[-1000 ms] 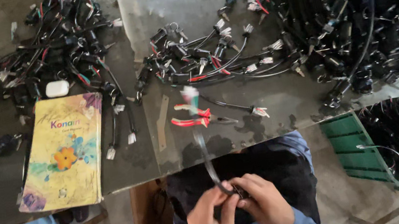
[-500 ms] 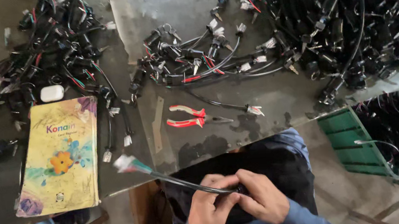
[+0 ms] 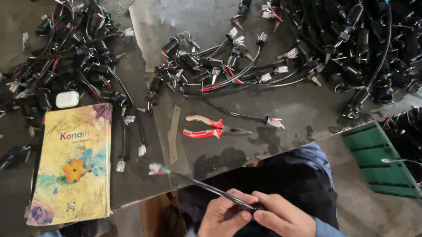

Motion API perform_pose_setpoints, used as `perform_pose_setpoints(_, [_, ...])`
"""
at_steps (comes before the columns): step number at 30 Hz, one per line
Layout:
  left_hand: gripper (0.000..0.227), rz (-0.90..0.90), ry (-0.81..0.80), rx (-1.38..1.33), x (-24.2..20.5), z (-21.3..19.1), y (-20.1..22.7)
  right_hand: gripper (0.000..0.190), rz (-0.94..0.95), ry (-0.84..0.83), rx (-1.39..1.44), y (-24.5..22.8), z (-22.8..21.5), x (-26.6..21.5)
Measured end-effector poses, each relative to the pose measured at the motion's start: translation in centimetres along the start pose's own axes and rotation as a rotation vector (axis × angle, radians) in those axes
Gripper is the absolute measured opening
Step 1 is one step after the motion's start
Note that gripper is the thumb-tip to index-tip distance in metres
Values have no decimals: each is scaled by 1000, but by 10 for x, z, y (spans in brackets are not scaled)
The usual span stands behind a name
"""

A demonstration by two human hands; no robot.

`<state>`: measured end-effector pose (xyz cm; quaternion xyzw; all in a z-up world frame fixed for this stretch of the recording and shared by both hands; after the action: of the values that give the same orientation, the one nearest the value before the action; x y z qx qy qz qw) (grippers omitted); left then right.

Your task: The person repeatedly picks up short black wires with exposed colored conductors from a table, uses red-handled pliers to strip the outer insulation, and places the processed wires back on the table. The action is repeated for multiple wires throughout the clip.

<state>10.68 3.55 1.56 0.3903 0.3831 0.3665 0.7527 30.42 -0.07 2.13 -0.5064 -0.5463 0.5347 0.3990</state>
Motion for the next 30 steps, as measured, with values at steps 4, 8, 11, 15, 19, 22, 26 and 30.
perform_pose_setpoints(4, [15,144,-23,-242,3,23,-8,30,211,-24,164,20,1,-12])
perform_pose_setpoints(8, [31,509,-128,266,8,21,29,41,-301,157,26,17,-13,-21])
perform_pose_setpoints(11, [52,567,275,690,44,2,67,37,-125,197,137,16,-17,-11])
perform_pose_setpoints(15, [51,862,759,1403,78,0,76,42,128,360,-194,13,-13,4])
perform_pose_setpoints(19, [59,887,704,1317,68,7,61,37,136,308,-173,10,-12,9])
perform_pose_setpoints(22, [70,1038,878,1399,56,10,62,35,72,311,-107,15,-12,3])
perform_pose_setpoints(26, [38,686,754,1277,54,3,71,35,30,270,57,13,-20,2])
perform_pose_setpoints(30, [29,637,538,828,6,-15,35,40,66,286,-71,6,-30,-3])
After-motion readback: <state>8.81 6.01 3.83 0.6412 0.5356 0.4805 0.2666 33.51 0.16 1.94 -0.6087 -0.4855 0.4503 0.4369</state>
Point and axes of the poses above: each hand's wrist, its own x-axis towards the middle knuckle, its own z-axis out of the palm, y = z × x, the point moved 2 cm from there along x, towards the middle knuckle, and after that the axes turned 14 degrees about y, right-handed, at the moved point
